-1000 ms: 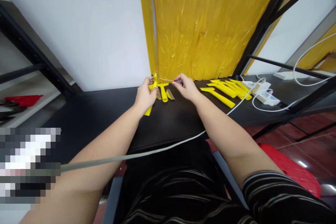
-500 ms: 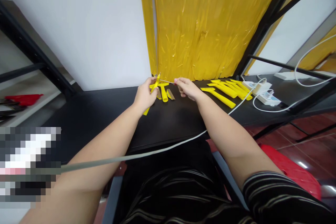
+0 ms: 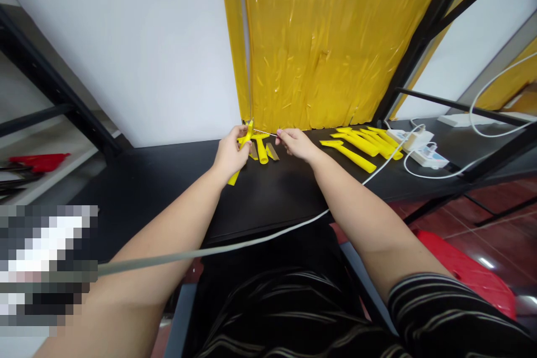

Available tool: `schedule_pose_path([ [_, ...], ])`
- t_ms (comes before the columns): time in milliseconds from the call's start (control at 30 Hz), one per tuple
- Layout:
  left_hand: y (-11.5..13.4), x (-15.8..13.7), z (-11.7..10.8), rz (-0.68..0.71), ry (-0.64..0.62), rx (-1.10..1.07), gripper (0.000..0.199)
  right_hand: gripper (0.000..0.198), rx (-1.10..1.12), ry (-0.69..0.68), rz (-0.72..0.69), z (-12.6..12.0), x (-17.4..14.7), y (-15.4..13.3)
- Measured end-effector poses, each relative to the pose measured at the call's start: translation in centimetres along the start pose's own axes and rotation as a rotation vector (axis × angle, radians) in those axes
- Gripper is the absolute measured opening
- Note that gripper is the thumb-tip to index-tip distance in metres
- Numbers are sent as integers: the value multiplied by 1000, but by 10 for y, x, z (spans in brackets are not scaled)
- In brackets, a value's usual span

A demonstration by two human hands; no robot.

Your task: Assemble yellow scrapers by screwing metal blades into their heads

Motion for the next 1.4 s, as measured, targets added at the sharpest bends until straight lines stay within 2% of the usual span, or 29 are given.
schedule_pose_path([
  [167,-7,4,2,35,45,13,40,30,-96,37,-165,-3,-7,-12],
  [300,-7,5,3,39,36,-5,39,19,-209,99,-241,-5,-10,-18],
  [433,-6,3,4,26,33,-24,40,22,-237,132,-151,-7,-8,-15],
  [567,-4,2,4,61,24,25,39,47,-279,83,-1,-6,-4,-10],
  [667,-6,3,4,58,29,16,39,33,-204,61,-49,-4,-4,-8],
  [733,-8,4,4,38,42,-13,39,30,-169,68,-89,-4,-5,-8],
  [867,-9,6,4,-2,41,-48,40,25,-211,163,-40,-8,-5,-8],
  [967,-8,5,5,7,22,-35,39,46,-154,161,89,-5,-2,-3],
  [1033,-7,5,5,6,20,-29,40,49,-33,123,164,-1,-2,2],
  [1067,-7,5,4,-4,26,-34,40,45,18,104,165,1,-2,3],
  [1133,-7,5,3,-36,37,-52,41,34,37,79,76,3,-3,2],
  [1200,-7,6,2,-66,42,-76,42,31,-42,104,-58,1,-5,-3],
  [1267,-7,6,3,-87,38,-98,41,27,-144,163,-123,-3,-5,-7],
  [1333,-6,5,4,-90,20,-108,41,29,-190,204,-46,-6,-4,-5],
  [1400,-5,4,6,-80,-8,-109,41,45,-136,180,131,-5,-2,2],
])
Point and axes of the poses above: each hand's wrist, its own x-axis towards the middle knuckle, its own z-axis out of the palm, y = z × x, the point moved 3 cm from there along x, towards the middle knuckle, and after that the axes turned 12 degrees about -y, right-handed, at the moved point
